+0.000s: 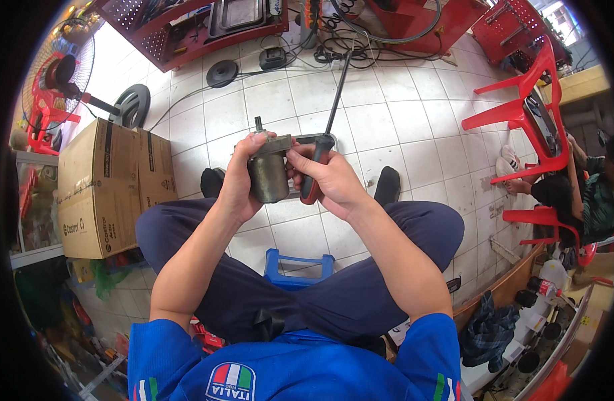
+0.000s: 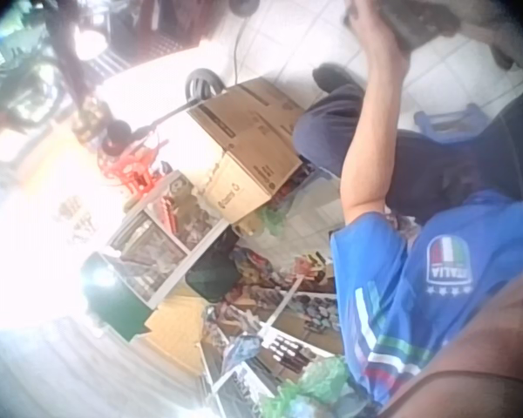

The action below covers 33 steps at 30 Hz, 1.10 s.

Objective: The person holds a cylindrical metal motor part by hand and uses a screwdriver to scrape and pry at its housing while sitting over a metal tray.

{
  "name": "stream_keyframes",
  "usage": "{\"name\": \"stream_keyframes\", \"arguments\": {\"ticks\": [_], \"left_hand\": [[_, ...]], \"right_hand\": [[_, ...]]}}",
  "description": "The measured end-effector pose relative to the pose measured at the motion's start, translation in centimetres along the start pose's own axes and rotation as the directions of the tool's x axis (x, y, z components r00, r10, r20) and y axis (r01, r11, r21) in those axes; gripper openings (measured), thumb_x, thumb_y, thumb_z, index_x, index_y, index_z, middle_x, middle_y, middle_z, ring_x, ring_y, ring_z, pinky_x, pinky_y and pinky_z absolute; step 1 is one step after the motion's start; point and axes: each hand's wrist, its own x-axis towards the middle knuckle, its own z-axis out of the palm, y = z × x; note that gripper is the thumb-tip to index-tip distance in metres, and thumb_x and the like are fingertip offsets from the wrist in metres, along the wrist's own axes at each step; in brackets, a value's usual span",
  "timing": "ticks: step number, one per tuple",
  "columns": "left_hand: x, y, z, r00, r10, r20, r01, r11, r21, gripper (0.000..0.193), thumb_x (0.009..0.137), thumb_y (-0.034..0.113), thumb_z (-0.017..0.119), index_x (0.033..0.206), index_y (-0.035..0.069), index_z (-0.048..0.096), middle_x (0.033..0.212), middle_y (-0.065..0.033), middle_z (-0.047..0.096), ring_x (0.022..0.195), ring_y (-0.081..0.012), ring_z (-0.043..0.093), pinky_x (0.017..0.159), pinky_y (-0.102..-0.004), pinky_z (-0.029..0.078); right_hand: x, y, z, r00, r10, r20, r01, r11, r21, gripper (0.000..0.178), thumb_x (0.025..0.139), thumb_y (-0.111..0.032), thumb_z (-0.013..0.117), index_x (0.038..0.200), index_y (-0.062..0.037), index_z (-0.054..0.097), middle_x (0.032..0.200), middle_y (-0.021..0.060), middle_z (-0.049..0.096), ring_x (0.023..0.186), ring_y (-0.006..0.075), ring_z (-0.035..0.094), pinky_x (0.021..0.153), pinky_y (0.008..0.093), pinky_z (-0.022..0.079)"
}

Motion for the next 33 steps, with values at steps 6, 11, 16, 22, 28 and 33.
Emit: {"name": "stream_keyframes", "arguments": {"ticks": [6,11,16,22,28,33], "left_hand": [[0.1,-0.3,0.0,1.000,0.028,0.001,-0.028,1.000,0.014,0.042,0.089,0.041,0.062,0.113,0.009,0.050,0.114,-0.0136,0.063,0.091,-0.0229,0.064,0.083,-0.0374,0.055],[0.1,0.0,0.0,0.998,0.058,0.026,-0.058,0.998,-0.020,0.046,0.089,0.036,0.066,0.117,0.007,0.043,0.103,-0.0121,0.059,0.083,-0.0196,0.064,0.071,-0.0349,0.057],[0.1,0.3,-0.2,1.000,-0.001,0.008,0.001,1.000,-0.003,0.043,0.089,0.039,0.063,0.115,0.009,0.048,0.110,-0.0130,0.061,0.090,-0.0218,0.064,0.079,-0.0375,0.056],[0.1,0.0,0.0,1.000,0.022,0.012,-0.022,1.000,-0.004,0.044,0.089,0.037,0.065,0.115,0.009,0.045,0.105,-0.0127,0.061,0.085,-0.0202,0.064,0.073,-0.0360,0.056],[0.2,0.6,-0.4,0.999,0.053,0.012,-0.054,0.997,0.048,0.039,0.090,0.039,0.061,0.113,0.011,0.045,0.112,-0.0135,0.063,0.099,-0.0248,0.065,0.085,-0.0400,0.056],[-0.1,1.1,0.7,0.995,0.069,-0.068,-0.070,0.997,-0.015,0.041,0.090,0.041,0.062,0.113,0.010,0.047,0.111,-0.0148,0.062,0.101,-0.0254,0.065,0.082,-0.0396,0.058]], "right_hand": [[0.1,-0.1,-0.3,0.999,-0.033,0.027,0.034,0.998,-0.050,0.016,0.089,-0.018,0.075,0.093,-0.0064,0.063,0.085,0.0036,0.063,0.074,0.0116,0.059,0.067,0.0253,0.048],[0.3,0.1,-0.4,0.998,-0.027,0.063,0.028,1.000,-0.013,0.017,0.089,-0.017,0.075,0.092,-0.0068,0.062,0.085,0.0034,0.063,0.076,0.0114,0.058,0.068,0.0256,0.048],[0.0,0.3,0.3,1.000,-0.024,-0.010,0.024,1.000,0.001,0.017,0.090,-0.018,0.074,0.097,-0.0058,0.064,0.087,0.0039,0.064,0.078,0.0118,0.059,0.068,0.0263,0.048],[0.1,0.3,-0.3,0.998,-0.064,0.026,0.066,0.995,-0.071,0.019,0.091,-0.019,0.073,0.098,-0.0046,0.064,0.086,0.0046,0.064,0.075,0.0127,0.059,0.068,0.0267,0.048],[0.2,0.3,-0.1,0.999,-0.041,0.013,0.042,0.994,-0.097,0.020,0.092,-0.020,0.072,0.099,-0.0035,0.064,0.086,0.0048,0.064,0.076,0.0132,0.059,0.068,0.0276,0.048],[1.1,0.6,-0.6,0.981,-0.105,-0.164,0.085,0.988,-0.126,0.025,0.091,-0.021,0.072,0.105,-0.0011,0.065,0.086,0.0045,0.064,0.077,0.0129,0.059,0.069,0.0293,0.048]]}}
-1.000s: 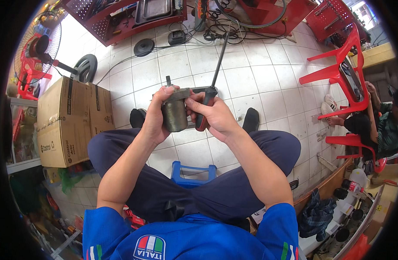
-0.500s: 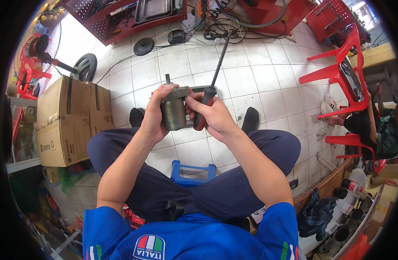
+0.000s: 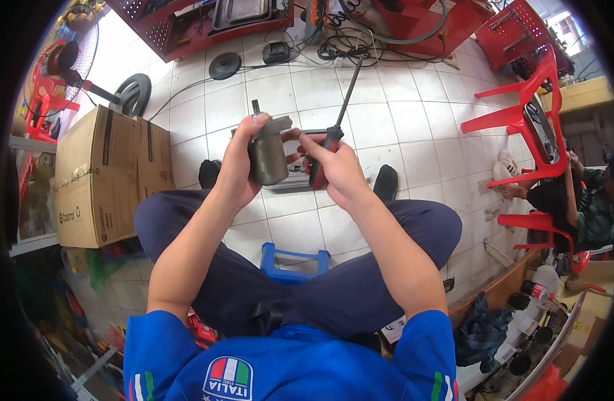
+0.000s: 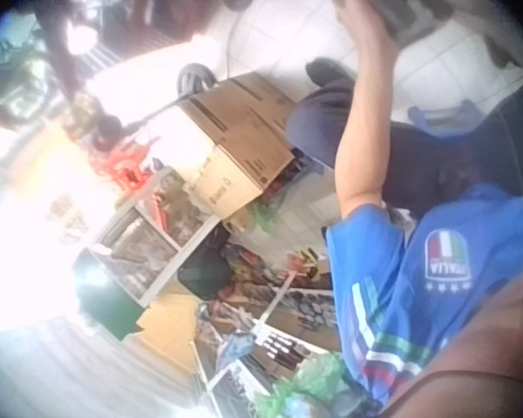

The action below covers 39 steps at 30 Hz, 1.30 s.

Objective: The person holds a cylindrical metal motor part by hand and uses a screwdriver to scrape and pry at its housing while sitting over a metal tray.

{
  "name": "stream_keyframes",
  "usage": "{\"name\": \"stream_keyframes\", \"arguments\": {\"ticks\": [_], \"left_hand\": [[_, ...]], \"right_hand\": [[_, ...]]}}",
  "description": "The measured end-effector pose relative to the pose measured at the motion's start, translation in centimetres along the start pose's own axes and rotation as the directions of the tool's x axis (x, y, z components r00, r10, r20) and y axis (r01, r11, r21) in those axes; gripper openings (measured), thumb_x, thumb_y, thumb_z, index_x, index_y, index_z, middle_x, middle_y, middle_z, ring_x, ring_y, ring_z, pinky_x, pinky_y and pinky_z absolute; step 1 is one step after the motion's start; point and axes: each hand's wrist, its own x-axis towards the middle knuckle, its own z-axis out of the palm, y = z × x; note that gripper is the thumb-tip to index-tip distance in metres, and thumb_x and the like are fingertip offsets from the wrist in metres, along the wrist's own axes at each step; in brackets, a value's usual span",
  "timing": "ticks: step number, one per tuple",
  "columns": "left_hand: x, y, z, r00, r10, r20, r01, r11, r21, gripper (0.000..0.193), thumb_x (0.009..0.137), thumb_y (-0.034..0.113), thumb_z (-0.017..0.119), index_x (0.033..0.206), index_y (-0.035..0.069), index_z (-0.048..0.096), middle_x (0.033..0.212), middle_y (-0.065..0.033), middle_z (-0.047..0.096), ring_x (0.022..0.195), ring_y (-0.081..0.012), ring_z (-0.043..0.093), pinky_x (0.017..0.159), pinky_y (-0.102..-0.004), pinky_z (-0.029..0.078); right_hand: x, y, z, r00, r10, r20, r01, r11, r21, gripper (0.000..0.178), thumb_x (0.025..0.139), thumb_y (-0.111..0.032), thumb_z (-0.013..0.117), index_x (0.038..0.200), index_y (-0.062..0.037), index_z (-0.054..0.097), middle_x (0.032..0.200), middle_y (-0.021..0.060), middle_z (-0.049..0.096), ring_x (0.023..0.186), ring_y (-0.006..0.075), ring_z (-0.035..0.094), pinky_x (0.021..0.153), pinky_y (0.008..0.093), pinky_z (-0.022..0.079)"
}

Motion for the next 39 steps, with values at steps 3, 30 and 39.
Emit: {"name": "stream_keyframes", "arguments": {"ticks": [3,30,39], "left_hand": [[0.8,0.7,-0.7,0.996,-0.090,-0.009,0.090,0.996,-0.018,0.052,0.086,0.046,0.067,0.115,0.005,0.050,0.112,-0.0174,0.059,0.096,-0.0247,0.065,0.079,-0.0380,0.058],[2.2,-0.7,-7.4,0.886,-0.178,-0.427,0.126,0.981,-0.148,0.054,0.095,0.055,0.046,0.115,0.005,0.049,0.105,-0.0144,0.063,0.095,-0.0266,0.064,0.081,-0.0420,0.054],[2.9,0.1,-7.0,0.883,-0.051,-0.467,0.008,0.996,-0.094,0.056,0.098,0.053,0.049,0.117,0.001,0.052,0.106,-0.0141,0.059,0.097,-0.0239,0.063,0.085,-0.0452,0.057]], "right_hand": [[2.2,1.3,-1.4,0.992,-0.092,-0.088,0.078,0.985,-0.152,0.025,0.090,-0.021,0.073,0.102,-0.0003,0.068,0.085,0.0039,0.065,0.073,0.0121,0.059,0.066,0.0287,0.048],[24.4,28.4,-18.3,0.749,-0.025,-0.663,-0.517,0.605,-0.606,0.021,0.076,-0.018,0.081,0.086,-0.0040,0.069,0.090,0.0093,0.073,0.086,0.0270,0.070,0.076,0.0391,0.053],[24.5,29.6,-19.5,0.792,-0.219,-0.570,-0.391,0.534,-0.749,0.022,0.083,-0.016,0.076,0.084,0.0011,0.062,0.077,0.0110,0.069,0.058,0.0222,0.069,0.053,0.0334,0.054]]}}
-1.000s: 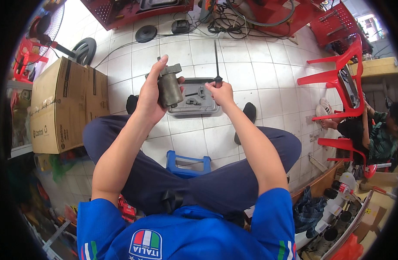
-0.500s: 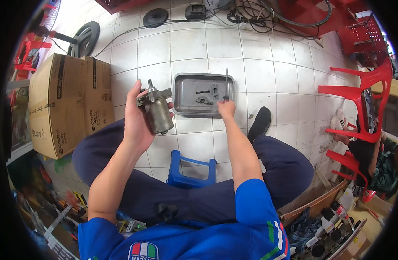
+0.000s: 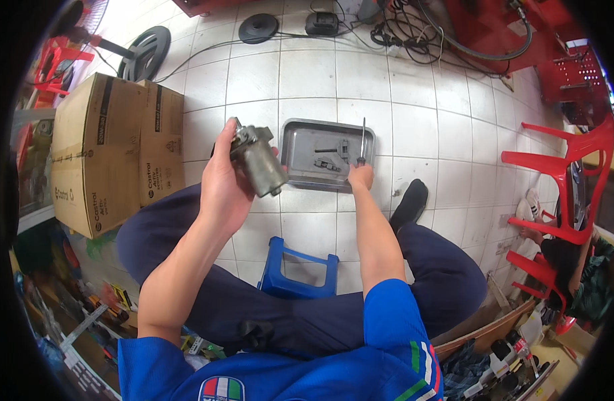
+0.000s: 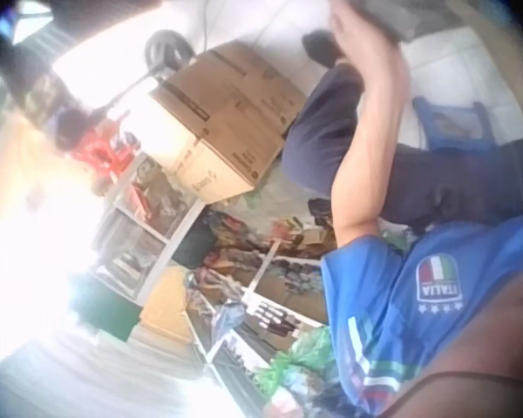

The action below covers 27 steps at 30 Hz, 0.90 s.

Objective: The person holds a cylindrical metal motor part by hand and uses a screwdriver to scrape and pry at its housing while sitting over a metal tray.

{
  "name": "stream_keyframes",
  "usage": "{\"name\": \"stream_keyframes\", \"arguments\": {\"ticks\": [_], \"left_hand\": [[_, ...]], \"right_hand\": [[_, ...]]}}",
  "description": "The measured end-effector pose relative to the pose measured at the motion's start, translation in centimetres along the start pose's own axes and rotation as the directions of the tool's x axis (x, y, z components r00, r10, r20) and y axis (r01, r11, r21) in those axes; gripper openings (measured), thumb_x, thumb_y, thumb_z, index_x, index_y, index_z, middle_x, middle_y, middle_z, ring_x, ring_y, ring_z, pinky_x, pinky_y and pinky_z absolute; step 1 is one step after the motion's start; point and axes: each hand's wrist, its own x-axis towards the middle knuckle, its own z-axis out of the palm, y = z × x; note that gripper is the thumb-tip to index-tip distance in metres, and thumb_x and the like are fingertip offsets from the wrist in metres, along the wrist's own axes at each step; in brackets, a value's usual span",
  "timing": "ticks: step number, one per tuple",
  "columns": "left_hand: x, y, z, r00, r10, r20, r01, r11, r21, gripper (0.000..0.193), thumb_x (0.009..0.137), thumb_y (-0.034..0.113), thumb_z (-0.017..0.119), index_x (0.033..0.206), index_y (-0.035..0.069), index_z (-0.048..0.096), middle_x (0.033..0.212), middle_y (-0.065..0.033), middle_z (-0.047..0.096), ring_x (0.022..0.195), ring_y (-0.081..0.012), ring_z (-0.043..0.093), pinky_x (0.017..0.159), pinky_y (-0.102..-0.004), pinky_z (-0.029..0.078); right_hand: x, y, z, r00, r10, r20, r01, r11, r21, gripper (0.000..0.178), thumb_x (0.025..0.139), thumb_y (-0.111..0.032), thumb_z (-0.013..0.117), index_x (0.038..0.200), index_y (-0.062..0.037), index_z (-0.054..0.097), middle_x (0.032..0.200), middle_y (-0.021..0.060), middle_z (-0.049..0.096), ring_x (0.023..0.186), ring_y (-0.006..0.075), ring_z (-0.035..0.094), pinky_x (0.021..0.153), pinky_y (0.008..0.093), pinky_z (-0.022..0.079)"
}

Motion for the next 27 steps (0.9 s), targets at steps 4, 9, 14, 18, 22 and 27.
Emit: {"name": "stream_keyframes", "arguments": {"ticks": [4,9,14,18,22,27], "left_hand": [[-0.7,1.8,1.1,0.995,-0.023,0.100,0.036,0.991,-0.126,0.062,0.094,0.062,0.048,0.106,0.002,0.056,0.095,-0.0125,0.060,0.088,-0.0227,0.062,0.077,-0.0414,0.057],[-1.6,3.8,1.2,0.981,0.063,0.183,-0.008,0.957,-0.289,0.062,0.095,0.063,0.044,0.103,0.002,0.053,0.091,-0.0151,0.060,0.083,-0.0237,0.061,0.075,-0.0393,0.055],[-2.0,4.0,1.8,0.962,0.145,0.233,-0.049,0.927,-0.373,0.066,0.095,0.067,0.039,0.108,0.003,0.050,0.094,-0.0179,0.060,0.085,-0.0261,0.060,0.079,-0.0401,0.054],[-2.3,4.1,0.6,0.966,0.140,0.218,-0.044,0.917,-0.396,0.065,0.095,0.067,0.041,0.108,0.004,0.049,0.097,-0.0182,0.058,0.088,-0.0262,0.059,0.078,-0.0422,0.055],[-3.9,4.5,1.9,0.983,0.138,0.119,-0.087,0.929,-0.361,0.061,0.094,0.064,0.048,0.105,0.004,0.052,0.097,-0.0167,0.058,0.087,-0.0251,0.060,0.077,-0.0425,0.055],[-3.9,4.5,1.7,0.977,0.138,0.160,-0.077,0.938,-0.339,0.060,0.089,0.066,0.056,0.103,0.008,0.051,0.092,-0.0095,0.057,0.081,-0.0223,0.063,0.071,-0.0400,0.056]], "right_hand": [[0.4,-0.4,-3.3,1.000,0.009,0.010,-0.009,1.000,0.020,0.025,0.086,-0.022,0.073,0.082,-0.0002,0.062,0.072,0.0103,0.067,0.052,0.0212,0.066,0.045,0.0326,0.050],[-2.8,-10.9,-12.7,0.963,-0.110,0.244,0.088,0.991,0.100,0.017,0.086,-0.017,0.065,0.082,-0.0013,0.064,0.068,0.0089,0.065,0.049,0.0174,0.062,0.040,0.0323,0.046],[-10.3,-21.9,-23.8,0.881,-0.388,0.271,0.267,0.881,0.391,0.017,0.085,-0.014,0.061,0.097,-0.0014,0.063,0.074,0.0062,0.063,0.051,0.0140,0.060,0.041,0.0296,0.045],[-21.3,-27.0,-30.4,0.750,-0.568,0.339,0.261,0.725,0.638,0.028,0.098,-0.025,0.057,0.113,-0.0017,0.057,0.072,0.0045,0.058,0.047,0.0092,0.053,0.039,0.0243,0.041],[-28.2,-24.0,-33.2,0.637,-0.550,0.541,0.143,0.773,0.618,0.039,0.104,-0.040,0.047,0.112,-0.0031,0.057,0.062,0.0023,0.052,0.043,0.0064,0.045,0.038,0.0227,0.036],[-30.7,-21.4,-31.1,0.600,-0.530,0.599,0.111,0.797,0.594,0.038,0.105,-0.038,0.046,0.102,-0.0018,0.057,0.060,0.0000,0.049,0.043,0.0052,0.043,0.040,0.0213,0.033]]}}
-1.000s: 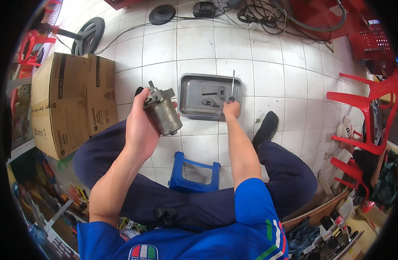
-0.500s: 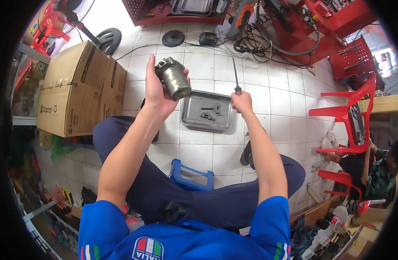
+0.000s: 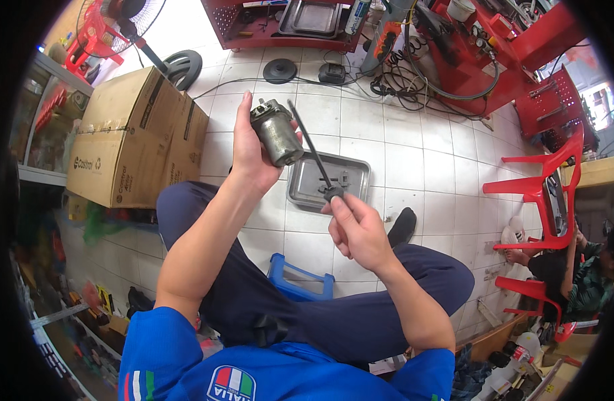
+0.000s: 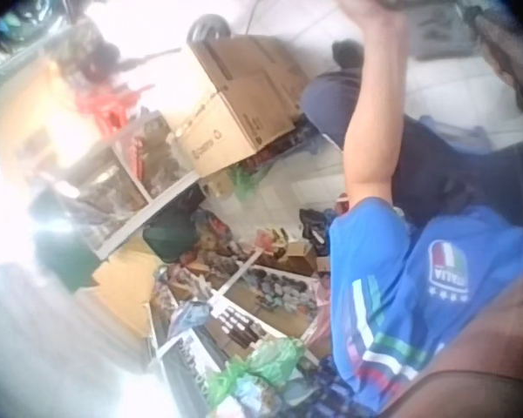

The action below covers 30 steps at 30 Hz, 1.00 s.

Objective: The person holds a cylindrical metal motor part by hand and uses a screwdriver to scrape and pry at its housing while sitting over a metal tray.

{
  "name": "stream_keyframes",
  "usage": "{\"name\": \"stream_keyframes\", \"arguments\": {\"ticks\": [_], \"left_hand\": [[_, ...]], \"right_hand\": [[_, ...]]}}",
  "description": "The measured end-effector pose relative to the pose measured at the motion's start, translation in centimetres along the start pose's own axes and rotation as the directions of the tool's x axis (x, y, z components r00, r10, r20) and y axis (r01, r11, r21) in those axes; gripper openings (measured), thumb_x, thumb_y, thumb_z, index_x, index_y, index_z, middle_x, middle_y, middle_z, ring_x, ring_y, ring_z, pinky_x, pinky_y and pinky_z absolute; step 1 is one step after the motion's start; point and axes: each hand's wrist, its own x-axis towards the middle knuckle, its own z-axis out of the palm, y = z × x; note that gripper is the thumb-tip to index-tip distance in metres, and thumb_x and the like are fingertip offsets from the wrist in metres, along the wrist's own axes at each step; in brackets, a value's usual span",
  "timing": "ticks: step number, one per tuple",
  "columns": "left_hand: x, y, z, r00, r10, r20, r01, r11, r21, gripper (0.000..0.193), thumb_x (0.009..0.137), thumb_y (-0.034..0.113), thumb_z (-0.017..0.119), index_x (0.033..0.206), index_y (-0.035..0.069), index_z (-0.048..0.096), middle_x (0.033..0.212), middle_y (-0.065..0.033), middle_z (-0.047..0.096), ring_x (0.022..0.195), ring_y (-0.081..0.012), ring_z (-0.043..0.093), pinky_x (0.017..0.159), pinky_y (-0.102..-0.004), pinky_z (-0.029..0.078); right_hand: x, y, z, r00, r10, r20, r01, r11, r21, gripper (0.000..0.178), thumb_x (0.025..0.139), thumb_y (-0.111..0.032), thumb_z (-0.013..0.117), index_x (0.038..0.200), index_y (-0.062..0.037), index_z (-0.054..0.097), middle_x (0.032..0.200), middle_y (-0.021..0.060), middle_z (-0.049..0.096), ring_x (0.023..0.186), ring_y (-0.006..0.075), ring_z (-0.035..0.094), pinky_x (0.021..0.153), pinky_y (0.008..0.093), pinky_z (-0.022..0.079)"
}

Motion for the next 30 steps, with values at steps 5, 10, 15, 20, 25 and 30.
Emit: {"name": "stream_keyframes", "arguments": {"ticks": [5,10,15,20,25,30], "left_hand": [[1.3,-0.6,0.4,0.998,0.059,-0.038,-0.056,0.997,0.055,0.063,0.088,0.070,0.054,0.094,0.008,0.056,0.084,-0.0100,0.061,0.078,-0.0215,0.062,0.074,-0.0392,0.055],[1.4,-1.3,1.4,0.999,0.035,-0.002,-0.035,0.995,0.092,0.062,0.087,0.070,0.057,0.096,0.008,0.053,0.084,-0.0081,0.058,0.077,-0.0197,0.062,0.069,-0.0370,0.055],[1.6,-1.7,1.8,0.999,0.038,-0.018,-0.036,0.994,0.102,0.063,0.087,0.070,0.057,0.096,0.008,0.054,0.084,-0.0082,0.059,0.078,-0.0193,0.062,0.069,-0.0368,0.055],[1.3,-1.6,2.2,0.999,0.035,-0.032,-0.030,0.992,0.126,0.065,0.087,0.072,0.056,0.095,0.007,0.057,0.086,-0.0085,0.061,0.083,-0.0199,0.062,0.073,-0.0376,0.055],[1.4,-1.3,1.7,0.999,0.051,0.000,-0.050,0.991,0.126,0.062,0.088,0.070,0.056,0.096,0.008,0.057,0.084,-0.0074,0.061,0.080,-0.0190,0.063,0.071,-0.0366,0.055],[1.7,-1.2,1.4,0.991,0.135,-0.016,-0.130,0.975,0.182,0.059,0.090,0.067,0.056,0.097,0.008,0.058,0.084,-0.0065,0.061,0.083,-0.0190,0.063,0.075,-0.0365,0.056]], "right_hand": [[0.3,0.5,-0.5,0.999,0.047,0.007,-0.047,0.998,-0.043,0.035,0.104,-0.034,0.049,0.102,-0.0008,0.057,0.062,-0.0003,0.049,0.046,0.0046,0.042,0.043,0.0215,0.034],[0.4,0.8,-1.0,0.998,0.061,0.001,-0.061,0.997,-0.053,0.034,0.104,-0.034,0.051,0.103,-0.0004,0.058,0.063,-0.0006,0.050,0.048,0.0046,0.043,0.046,0.0221,0.035],[0.2,0.7,-1.1,0.997,0.074,-0.017,-0.074,0.997,-0.024,0.035,0.103,-0.034,0.051,0.103,-0.0003,0.058,0.063,-0.0009,0.050,0.048,0.0047,0.043,0.046,0.0224,0.035],[0.1,0.7,-1.3,0.997,0.074,-0.012,-0.074,0.997,-0.024,0.035,0.103,-0.035,0.051,0.102,-0.0004,0.058,0.063,-0.0007,0.051,0.048,0.0046,0.043,0.046,0.0221,0.035],[0.0,0.8,-1.2,0.997,0.077,-0.006,-0.077,0.997,-0.020,0.035,0.103,-0.035,0.051,0.102,-0.0006,0.058,0.063,-0.0003,0.051,0.048,0.0046,0.043,0.046,0.0221,0.035],[-0.1,0.8,-0.9,1.000,0.024,-0.014,-0.024,1.000,0.016,0.033,0.104,-0.032,0.050,0.105,0.0003,0.058,0.066,-0.0005,0.051,0.053,0.0054,0.047,0.047,0.0229,0.037]]}}
